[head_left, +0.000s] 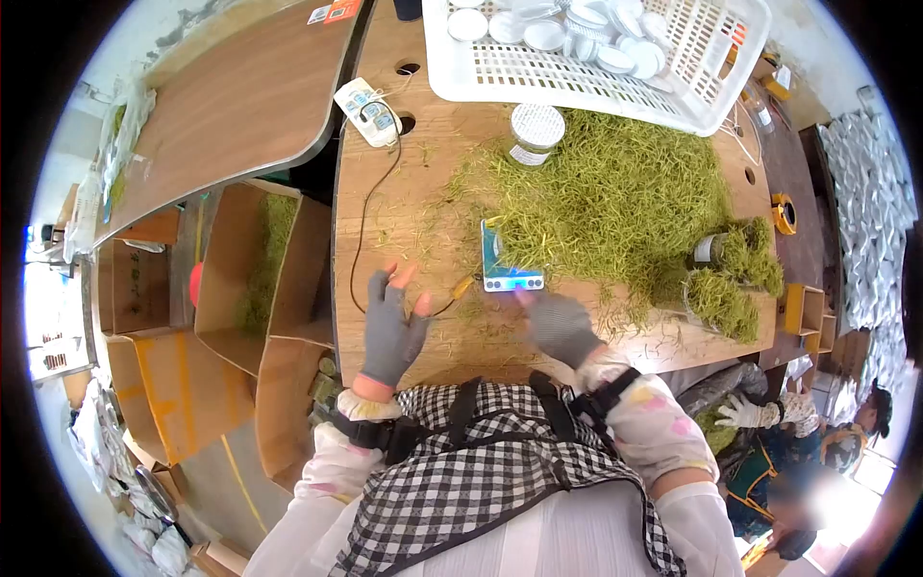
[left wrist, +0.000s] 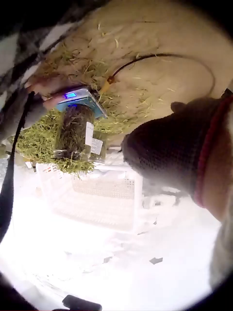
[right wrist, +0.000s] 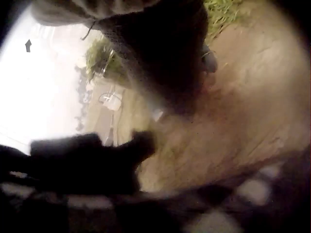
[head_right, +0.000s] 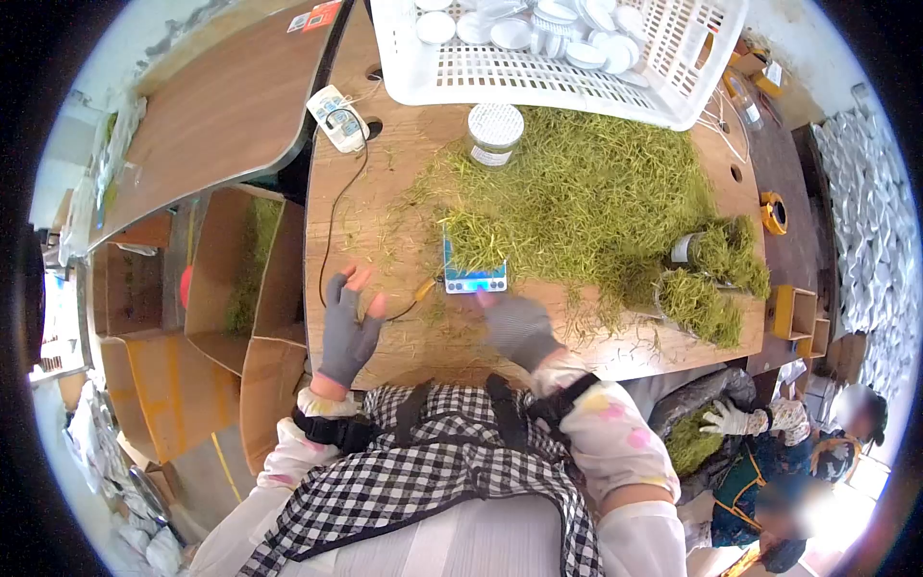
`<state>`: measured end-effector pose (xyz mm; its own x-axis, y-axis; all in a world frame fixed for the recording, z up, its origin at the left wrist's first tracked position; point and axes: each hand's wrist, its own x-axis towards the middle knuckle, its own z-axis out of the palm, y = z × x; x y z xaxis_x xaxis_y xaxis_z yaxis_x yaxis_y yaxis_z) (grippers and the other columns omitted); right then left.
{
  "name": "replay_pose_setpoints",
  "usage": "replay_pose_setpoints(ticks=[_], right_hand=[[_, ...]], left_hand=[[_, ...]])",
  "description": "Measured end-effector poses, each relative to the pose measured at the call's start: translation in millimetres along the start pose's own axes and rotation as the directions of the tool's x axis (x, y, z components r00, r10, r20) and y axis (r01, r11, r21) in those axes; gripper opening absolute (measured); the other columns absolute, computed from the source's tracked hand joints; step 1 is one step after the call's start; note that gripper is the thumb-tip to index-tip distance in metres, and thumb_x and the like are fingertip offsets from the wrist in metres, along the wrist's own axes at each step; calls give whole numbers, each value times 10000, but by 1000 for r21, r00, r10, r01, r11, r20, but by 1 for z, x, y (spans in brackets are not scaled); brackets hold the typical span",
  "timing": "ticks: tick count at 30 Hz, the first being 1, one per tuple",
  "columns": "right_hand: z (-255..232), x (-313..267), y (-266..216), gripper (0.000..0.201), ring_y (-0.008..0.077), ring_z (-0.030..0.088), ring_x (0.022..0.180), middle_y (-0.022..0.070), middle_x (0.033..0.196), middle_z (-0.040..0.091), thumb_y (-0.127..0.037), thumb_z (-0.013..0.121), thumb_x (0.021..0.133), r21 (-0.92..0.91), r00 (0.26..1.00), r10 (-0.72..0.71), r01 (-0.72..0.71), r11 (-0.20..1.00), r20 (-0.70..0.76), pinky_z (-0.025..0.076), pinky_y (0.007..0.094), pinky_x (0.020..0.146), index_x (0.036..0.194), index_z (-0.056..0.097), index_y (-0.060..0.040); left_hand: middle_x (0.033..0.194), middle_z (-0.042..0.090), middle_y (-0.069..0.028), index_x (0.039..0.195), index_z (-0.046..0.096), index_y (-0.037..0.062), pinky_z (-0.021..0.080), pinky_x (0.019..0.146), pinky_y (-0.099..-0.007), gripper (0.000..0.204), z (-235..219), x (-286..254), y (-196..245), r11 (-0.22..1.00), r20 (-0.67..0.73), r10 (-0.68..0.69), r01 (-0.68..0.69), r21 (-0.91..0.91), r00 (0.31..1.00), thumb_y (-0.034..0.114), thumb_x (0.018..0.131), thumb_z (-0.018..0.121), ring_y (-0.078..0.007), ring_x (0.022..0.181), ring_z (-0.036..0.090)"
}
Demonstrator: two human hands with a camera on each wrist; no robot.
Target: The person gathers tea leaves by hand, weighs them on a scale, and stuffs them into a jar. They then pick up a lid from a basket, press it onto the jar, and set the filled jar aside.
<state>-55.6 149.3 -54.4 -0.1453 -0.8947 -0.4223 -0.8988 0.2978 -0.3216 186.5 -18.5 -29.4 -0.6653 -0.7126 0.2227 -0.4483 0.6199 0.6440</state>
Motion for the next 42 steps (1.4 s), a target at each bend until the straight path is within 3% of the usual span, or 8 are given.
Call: replay_pose_setpoints(ticks=[5,8,13,22,30,37,39,42], right_hand=[[-9,-62,69,578,412,701,999,225,1101,692,-250,718,842,-28,880,475,-476,879,-14,572,511,837,1369,546,-88],[-14,-77,82,616,431,659,1085,258,1239,626,-275,742,841,137,833,520,-503,854,-189,558,491,884,1385,541,-67],[-33,-61,61,710,398,637,1080,249,1276,578,-234,787,847,307,830,340,-216,927,-443,558,446,882,1466,492,-49],[-63,-22,12,657,279,636,816,137,1067,612,-230,808,872,528,799,236,117,841,-553,521,407,697,1450,546,-61],[-74,3,-2,384,364,600,975,174,1038,598,-230,735,866,22,705,24,-11,1000,-709,489,469,807,1220,727,-81],[-83,19,6,212,354,601,965,136,1017,607,-252,762,835,137,733,97,-5,991,-673,482,468,798,967,736,-88],[-87,20,5,173,353,606,954,117,999,614,-242,779,813,270,637,156,87,959,-755,483,470,789,899,733,-99],[-89,23,9,151,340,609,927,106,977,613,-224,787,793,96,611,4,118,988,-792,484,466,775,886,736,-116]], left_hand=[[1420,486,-274,1419,503,2,400,1110,-472,532,4,-5,-11,993,54,-95,98,-67,994,269,991,674,-444,1300,490],[1427,486,-279,1447,473,-24,406,1110,-473,589,13,9,3,991,119,-67,80,-104,991,295,995,675,-448,1299,496],[1455,457,-296,1547,340,-37,391,1126,-488,806,37,44,19,966,110,256,-250,-69,960,408,975,692,-457,1330,468],[1452,461,-290,1578,317,-2,399,1117,-487,827,60,78,36,950,151,263,-229,-213,953,429,974,684,-458,1307,476],[1455,498,-210,1444,553,58,435,1085,-500,521,75,88,63,916,20,377,-370,-152,926,256,974,663,-444,1293,493],[1413,539,-177,1214,705,100,458,1052,-530,318,77,100,76,950,-5,312,-312,-29,950,177,905,714,-475,1276,493],[1397,546,-176,1183,715,102,458,1048,-536,299,72,106,78,956,0,293,-293,-10,956,168,891,725,-477,1265,497],[1371,551,-192,1138,700,95,457,1038,-543,282,72,106,76,956,-14,291,-291,-26,957,155,866,746,-477,1245,505]])
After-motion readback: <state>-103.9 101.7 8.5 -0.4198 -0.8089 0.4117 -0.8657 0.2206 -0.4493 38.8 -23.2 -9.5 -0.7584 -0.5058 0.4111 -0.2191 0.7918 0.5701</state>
